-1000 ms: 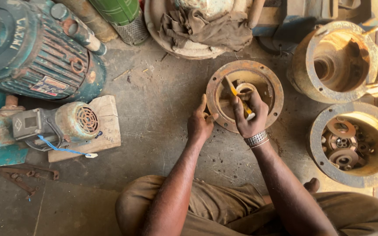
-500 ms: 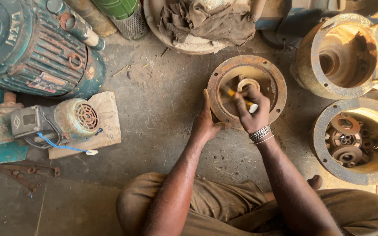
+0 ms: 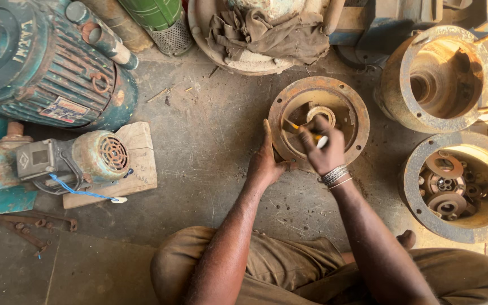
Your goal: The person sits on the floor and scrapes rust and dirt from the inner rim of a cast-iron pump housing using a handheld scraping tool, working around the central bore. They then flip the housing over and continue scraping the opposite face and edges.
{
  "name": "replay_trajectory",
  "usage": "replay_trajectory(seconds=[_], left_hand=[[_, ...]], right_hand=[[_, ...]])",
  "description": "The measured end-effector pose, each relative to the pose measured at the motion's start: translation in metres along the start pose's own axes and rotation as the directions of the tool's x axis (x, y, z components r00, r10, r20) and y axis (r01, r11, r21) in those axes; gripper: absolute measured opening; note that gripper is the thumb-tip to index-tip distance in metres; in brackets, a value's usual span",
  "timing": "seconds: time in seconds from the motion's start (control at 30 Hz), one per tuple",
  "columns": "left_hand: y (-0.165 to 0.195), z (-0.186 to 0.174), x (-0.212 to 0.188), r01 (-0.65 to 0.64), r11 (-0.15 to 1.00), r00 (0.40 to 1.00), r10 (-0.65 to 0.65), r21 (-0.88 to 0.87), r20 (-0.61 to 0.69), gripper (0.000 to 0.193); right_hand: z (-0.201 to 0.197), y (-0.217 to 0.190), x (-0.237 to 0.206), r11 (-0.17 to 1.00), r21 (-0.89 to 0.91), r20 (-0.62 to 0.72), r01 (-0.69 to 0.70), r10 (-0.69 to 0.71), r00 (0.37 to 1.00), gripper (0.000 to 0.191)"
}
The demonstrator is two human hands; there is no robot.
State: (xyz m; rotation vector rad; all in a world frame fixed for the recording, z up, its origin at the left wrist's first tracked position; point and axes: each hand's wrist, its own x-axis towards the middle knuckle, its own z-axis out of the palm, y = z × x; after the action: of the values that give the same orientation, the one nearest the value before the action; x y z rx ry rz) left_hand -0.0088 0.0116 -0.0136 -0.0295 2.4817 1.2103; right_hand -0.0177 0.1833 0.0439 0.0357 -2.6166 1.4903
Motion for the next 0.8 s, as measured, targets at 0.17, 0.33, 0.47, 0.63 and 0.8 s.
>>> replay_trajectory(seconds=[0.17,0.33,0.47,0.63,0.8], left_hand=[[0.005,-0.003,-0.002,-0.006,1.0,1.0,0.006,0.012,0.013,0.149],[0.005,-0.004,-0.002,-0.05,0.999,0.999,0.05,0.0,-0.018,0.152],[0.004,-0.003,-0.002,-0.06,0.998,0.998,0.061,0.01,-0.023,0.15],[0.004,-0.002,-0.003,-0.05,0.999,0.999,0.05,-0.011,-0.011,0.15],[0.006,-0.003,-0.002,-0.075,0.997,0.997,0.075,-0.009,-0.034,0.149]], right_hand=[[0.0,0.0,-0.002,0.978,0.089,-0.115,0.19,-0.18,0.977,0.007],[0.0,-0.007,-0.005,0.992,0.035,-0.105,0.12,-0.115,0.988,0.012],[0.002,-0.011,-0.003,0.973,-0.014,-0.131,0.229,-0.229,0.965,0.008],[0.0,-0.014,-0.005,0.993,0.114,-0.098,0.033,-0.022,0.995,0.011],[-0.004,-0.009,-0.007,0.979,0.126,-0.018,0.16,-0.159,0.987,0.012]])
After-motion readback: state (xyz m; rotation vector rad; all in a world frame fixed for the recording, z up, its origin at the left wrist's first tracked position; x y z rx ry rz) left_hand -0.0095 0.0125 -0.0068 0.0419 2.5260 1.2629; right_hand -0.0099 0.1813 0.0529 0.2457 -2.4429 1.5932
